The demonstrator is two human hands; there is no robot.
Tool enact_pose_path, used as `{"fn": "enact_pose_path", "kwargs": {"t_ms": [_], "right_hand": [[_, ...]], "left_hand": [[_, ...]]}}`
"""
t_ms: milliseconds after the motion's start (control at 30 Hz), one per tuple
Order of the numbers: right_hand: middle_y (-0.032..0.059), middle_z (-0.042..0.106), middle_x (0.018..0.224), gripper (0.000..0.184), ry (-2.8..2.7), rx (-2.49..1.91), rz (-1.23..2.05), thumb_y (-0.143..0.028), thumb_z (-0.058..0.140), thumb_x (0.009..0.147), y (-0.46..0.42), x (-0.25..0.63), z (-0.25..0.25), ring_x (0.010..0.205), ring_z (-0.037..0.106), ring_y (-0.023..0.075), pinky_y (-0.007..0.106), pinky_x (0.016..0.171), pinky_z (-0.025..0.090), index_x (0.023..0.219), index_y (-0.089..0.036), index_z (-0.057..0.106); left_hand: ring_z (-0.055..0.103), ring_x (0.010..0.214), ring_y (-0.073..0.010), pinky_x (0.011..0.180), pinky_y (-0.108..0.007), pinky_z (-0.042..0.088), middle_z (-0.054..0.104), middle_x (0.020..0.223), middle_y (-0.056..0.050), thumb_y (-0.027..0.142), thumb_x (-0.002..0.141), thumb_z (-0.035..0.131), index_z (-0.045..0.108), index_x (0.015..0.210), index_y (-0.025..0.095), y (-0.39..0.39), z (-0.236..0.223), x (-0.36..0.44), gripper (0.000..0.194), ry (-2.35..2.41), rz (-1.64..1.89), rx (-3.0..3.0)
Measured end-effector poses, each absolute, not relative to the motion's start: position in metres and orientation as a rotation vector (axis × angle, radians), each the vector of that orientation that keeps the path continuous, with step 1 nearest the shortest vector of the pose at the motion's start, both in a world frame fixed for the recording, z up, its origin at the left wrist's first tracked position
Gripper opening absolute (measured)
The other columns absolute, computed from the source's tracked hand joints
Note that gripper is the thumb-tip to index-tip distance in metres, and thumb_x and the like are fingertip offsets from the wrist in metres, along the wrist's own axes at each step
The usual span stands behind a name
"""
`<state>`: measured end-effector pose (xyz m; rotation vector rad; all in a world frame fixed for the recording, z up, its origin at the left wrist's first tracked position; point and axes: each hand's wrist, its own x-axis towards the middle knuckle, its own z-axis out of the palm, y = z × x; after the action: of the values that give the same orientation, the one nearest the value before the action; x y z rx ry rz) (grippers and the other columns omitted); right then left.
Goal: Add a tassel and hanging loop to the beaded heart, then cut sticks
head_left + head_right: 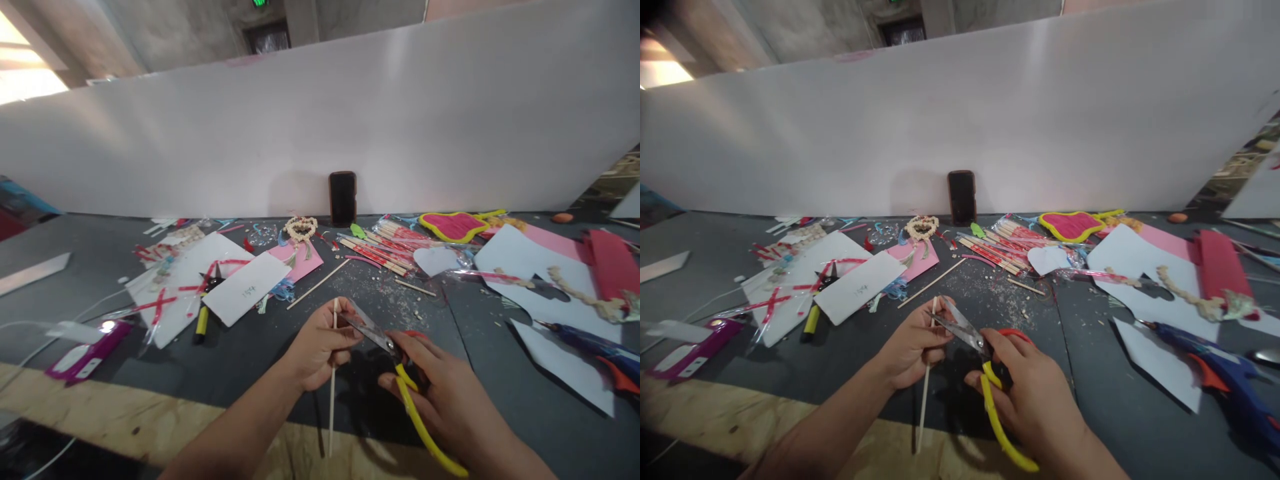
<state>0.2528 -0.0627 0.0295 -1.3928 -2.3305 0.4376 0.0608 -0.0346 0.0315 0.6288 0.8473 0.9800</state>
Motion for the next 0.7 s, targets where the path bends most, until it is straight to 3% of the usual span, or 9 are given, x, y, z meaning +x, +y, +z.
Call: {"fn": "enact_pose_path", "kwargs": {"t_ms": [133,300,533,700], "right_hand": [[0.0064,0.068,0.094,0.038,-2.320,-1.403,0.451,-0.045,0.048,0.084,-0.061,0.254,0.026,0.078,0.066,0.0185,0.027,0.065,0.053,0.113,-0.023,0.055],[0.0071,0.068,0.096,0.041,-2.125,-1.513,0.382,-0.048,0.050,0.082,-0.055,0.264,0.024,0.080,0.066,0.0183,0.026,0.066,0.052,0.112,-0.021,0.056],[0.0055,0.069,0.084,0.044,-2.015,-1.569,0.410,-0.051,0.050,0.080,-0.050,0.269,0.028,0.069,0.065,0.0170,0.025,0.060,0.051,0.110,-0.019,0.057],[0.0051,0.069,0.082,0.044,-2.001,-1.577,0.404,-0.052,0.050,0.080,-0.051,0.270,0.028,0.067,0.065,0.0165,0.025,0.057,0.050,0.108,-0.019,0.057]], "left_hand": [[0.028,0.041,0.0002,0.034,-0.011,0.013,0.046,0.060,0.009,0.016,0.054,0.079,0.049,0.079,0.018,-0.034,0.030,0.061,0.039,0.832,0.982,0.621],[0.030,0.039,0.0009,0.034,-0.014,0.011,0.055,0.067,0.004,0.025,0.061,0.076,0.051,0.084,0.016,-0.032,0.028,0.060,0.035,0.926,0.877,0.701],[0.029,0.039,0.0013,0.034,-0.014,0.013,0.045,0.065,0.007,0.029,0.060,0.077,0.052,0.084,0.015,-0.029,0.020,0.059,0.037,1.052,0.781,0.828],[0.025,0.040,0.0013,0.036,-0.013,0.012,0.043,0.065,0.008,0.030,0.067,0.072,0.049,0.095,0.017,-0.027,0.018,0.058,0.038,0.993,0.854,0.733]]}}
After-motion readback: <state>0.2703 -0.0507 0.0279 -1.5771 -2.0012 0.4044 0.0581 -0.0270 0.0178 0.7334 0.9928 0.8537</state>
